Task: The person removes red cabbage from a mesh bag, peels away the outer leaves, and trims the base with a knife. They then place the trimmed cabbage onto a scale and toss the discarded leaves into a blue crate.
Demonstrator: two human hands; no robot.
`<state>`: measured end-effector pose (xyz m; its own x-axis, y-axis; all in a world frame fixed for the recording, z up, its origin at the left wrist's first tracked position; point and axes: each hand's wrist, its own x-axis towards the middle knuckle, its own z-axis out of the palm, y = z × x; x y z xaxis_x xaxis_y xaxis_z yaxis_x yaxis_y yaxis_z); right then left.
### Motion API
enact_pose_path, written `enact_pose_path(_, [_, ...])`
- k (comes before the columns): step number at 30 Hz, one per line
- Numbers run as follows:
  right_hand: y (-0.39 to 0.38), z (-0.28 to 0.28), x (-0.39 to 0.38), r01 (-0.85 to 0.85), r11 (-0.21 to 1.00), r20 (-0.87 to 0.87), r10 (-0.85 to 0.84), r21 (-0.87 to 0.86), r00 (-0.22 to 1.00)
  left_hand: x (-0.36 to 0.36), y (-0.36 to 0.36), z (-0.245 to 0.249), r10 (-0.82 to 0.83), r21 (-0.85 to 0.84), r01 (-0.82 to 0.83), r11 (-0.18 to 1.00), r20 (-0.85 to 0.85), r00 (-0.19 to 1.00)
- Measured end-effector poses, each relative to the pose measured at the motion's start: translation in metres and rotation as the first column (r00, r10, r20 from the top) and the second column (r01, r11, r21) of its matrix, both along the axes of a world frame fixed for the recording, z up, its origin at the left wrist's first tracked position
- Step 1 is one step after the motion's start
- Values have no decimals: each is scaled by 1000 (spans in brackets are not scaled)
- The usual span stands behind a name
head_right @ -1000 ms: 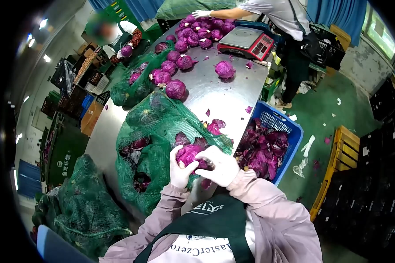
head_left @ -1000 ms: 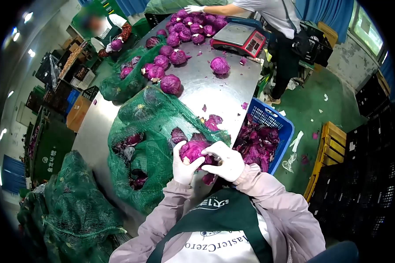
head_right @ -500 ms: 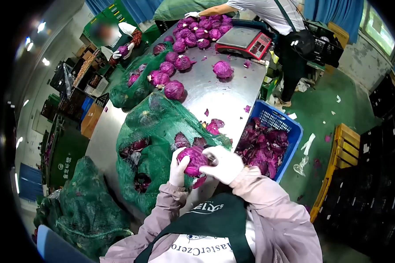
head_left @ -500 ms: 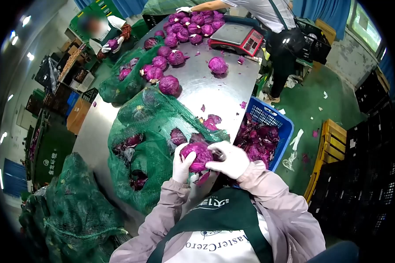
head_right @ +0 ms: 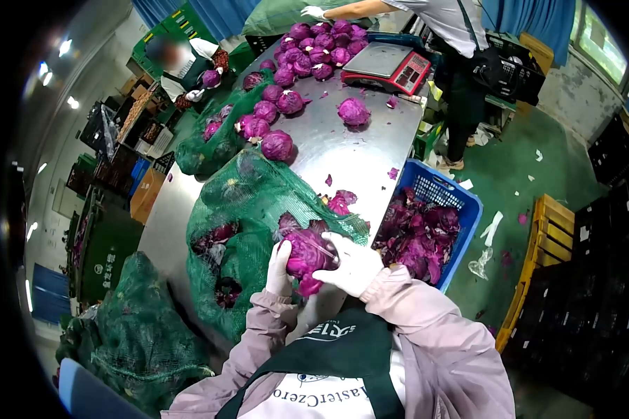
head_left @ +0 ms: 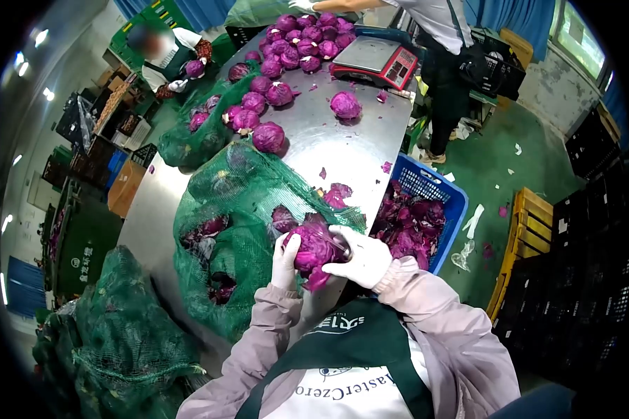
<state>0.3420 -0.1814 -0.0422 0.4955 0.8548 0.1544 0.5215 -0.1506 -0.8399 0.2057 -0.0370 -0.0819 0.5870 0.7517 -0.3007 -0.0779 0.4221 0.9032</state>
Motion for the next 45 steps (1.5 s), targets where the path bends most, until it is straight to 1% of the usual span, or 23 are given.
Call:
enact_pose_path(2, [2,-4,14,-68,990,-114,54,-125,992,-3,0,1,-49,14,50,999,-38,998])
enact_pose_path(3, [7,-14,18,34,999,-13,-34,-1,999,-5,1,1,-68,21,69,997,-59,996])
enact_pose_path(4, [1,-18,29,34,998,-151,-41,-49,988,-6,0,5,-82,-129,88,988,51,995])
enact_pose_path(6, [5,-65,58,222,957,93,-208,-185,974,-9,-4,12,-60,-411,171,896,269,961])
enact_pose_path(8, [-7,-51,62,329,915,167,-296,-233,940,-8,-1,8,-57,-436,213,874,344,937])
enact_pose_path(9, [-6,-52,60,348,928,257,-307,-130,916,-6,-4,13,-39,-470,220,855,366,930])
enact_pose_path(12, [-7,-3,23,223,974,-243,-205,46,948,2,-14,17,70,-561,177,809,390,918])
enact_pose_path(14, [-2,16,-4,147,989,-15,-147,14,989,3,-3,-14,-16,-469,492,733,712,702])
enact_pose_path(15, [2,17,-13,91,995,-43,-93,-39,995,14,-18,4,78,-568,280,774,525,848])
enact_pose_path(16, [8,6,-22,105,994,-67,-106,-17,992,14,-18,0,134,-636,317,703,557,820])
enact_pose_path(18, [17,-17,-23,162,979,-9,-162,122,987,20,-26,-4,195,-635,178,751,472,860])
enact_pose_path(20, [11,-13,-9,6,1000,-147,-3,22,989,15,-24,-4,132,-611,264,746,525,841])
enact_pose_path(23, [3,-15,-2,-14,1000,-210,15,7,978,17,-31,-1,87,-580,222,784,457,885])
enact_pose_path(28, [-3,-24,15,12,996,-378,22,87,926,8,-25,-7,54,-731,299,613,416,908])
enact_pose_path(30, [-7,-16,21,39,972,-719,145,233,680,3,-22,-5,-17,-736,380,560,449,893])
enact_pose_path(32, [-19,2,31,-84,982,-763,182,166,620,0,-16,-1,-185,-605,509,612,517,836])
enact_pose_path(34, [-25,11,30,-227,961,-775,262,157,575,3,-17,9,-85,-606,381,699,458,885])
enact_pose_path(36, [-29,7,25,-281,942,-730,322,184,603,-3,-17,19,-96,-597,406,692,481,871])
enact_pose_path(38, [-28,2,37,-158,978,-773,203,134,601,-12,-12,3,-72,-630,365,685,441,895])
enact_pose_path(39, [-27,-13,43,-20,995,-574,72,96,815,-15,-12,2,-36,-644,361,674,459,888])
enact_pose_path(41, [-30,-17,51,147,986,-25,-145,83,989,-20,-14,5,-71,-634,371,678,446,892])
enact_pose_path(44, [-34,21,29,-41,979,-343,109,199,933,-18,-16,17,-231,-461,421,781,414,881])
enact_pose_path(45, [-31,21,23,-170,942,-208,235,291,949,-17,-16,16,-287,-343,415,843,365,886])
